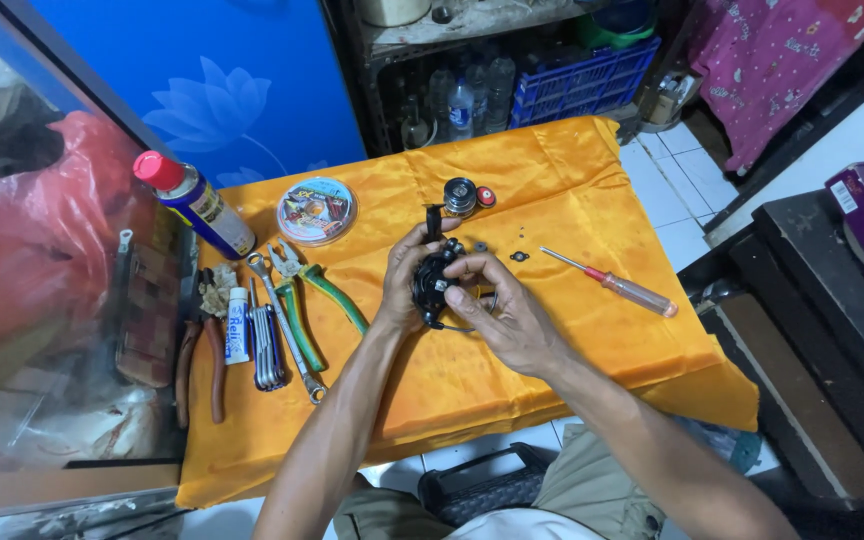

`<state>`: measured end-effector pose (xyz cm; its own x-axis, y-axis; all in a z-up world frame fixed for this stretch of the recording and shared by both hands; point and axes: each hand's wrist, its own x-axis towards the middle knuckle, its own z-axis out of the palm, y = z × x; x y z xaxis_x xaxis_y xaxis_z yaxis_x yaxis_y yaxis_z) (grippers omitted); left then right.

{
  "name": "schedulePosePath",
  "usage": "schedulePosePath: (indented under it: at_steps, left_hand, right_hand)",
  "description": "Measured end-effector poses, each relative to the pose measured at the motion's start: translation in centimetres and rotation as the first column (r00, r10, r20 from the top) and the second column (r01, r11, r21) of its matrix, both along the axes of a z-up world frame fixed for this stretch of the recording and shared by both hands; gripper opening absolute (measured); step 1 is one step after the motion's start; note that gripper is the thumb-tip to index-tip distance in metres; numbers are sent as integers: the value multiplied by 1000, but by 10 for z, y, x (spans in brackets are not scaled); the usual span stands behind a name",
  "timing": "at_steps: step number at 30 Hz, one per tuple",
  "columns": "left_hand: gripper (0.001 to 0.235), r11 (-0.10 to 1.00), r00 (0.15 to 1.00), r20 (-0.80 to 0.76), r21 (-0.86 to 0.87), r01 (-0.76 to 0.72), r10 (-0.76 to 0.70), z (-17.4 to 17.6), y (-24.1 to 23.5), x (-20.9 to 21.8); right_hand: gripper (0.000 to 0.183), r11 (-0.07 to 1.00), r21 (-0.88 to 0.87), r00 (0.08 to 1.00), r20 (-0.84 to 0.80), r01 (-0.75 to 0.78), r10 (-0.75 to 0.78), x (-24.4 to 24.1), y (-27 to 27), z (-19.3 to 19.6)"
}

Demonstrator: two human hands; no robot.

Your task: The person disassembles a fishing reel on a table covered with an orange cloth. They use a screwdriver to remove screws and take apart the reel's components, placing the small parts on the table.

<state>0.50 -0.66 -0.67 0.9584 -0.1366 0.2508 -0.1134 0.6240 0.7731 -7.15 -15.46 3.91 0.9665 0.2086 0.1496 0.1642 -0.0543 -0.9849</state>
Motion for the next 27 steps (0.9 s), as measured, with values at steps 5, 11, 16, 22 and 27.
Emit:
schedulePosePath:
  at_steps: [5,11,16,22,27]
  left_hand:
    - [47,1000,1000,-11,-12,0,-1,1,0,-1]
    - [45,1000,999,-34,-26,1,-2,0,3,3]
    - [47,998,999,-43,-48,31,-33,-5,4,7]
    - [46,997,998,-31,-54,52,-54,-3,4,5]
    - [43,997,998,-32,-55,46,-48,4,1,-2]
  right_hand:
    - [33,1000,13,1000,1,4,-4,2,4,-4]
    - [42,998,62,997,-78,-19,23,1,11,2]
    - [39,994,112,999,-48,-17,22,5,12,-3]
    - [41,993,121,999,-39,-9,13,0,14,1]
    - [37,989,145,1000,-23,-1,4,0,15,-1]
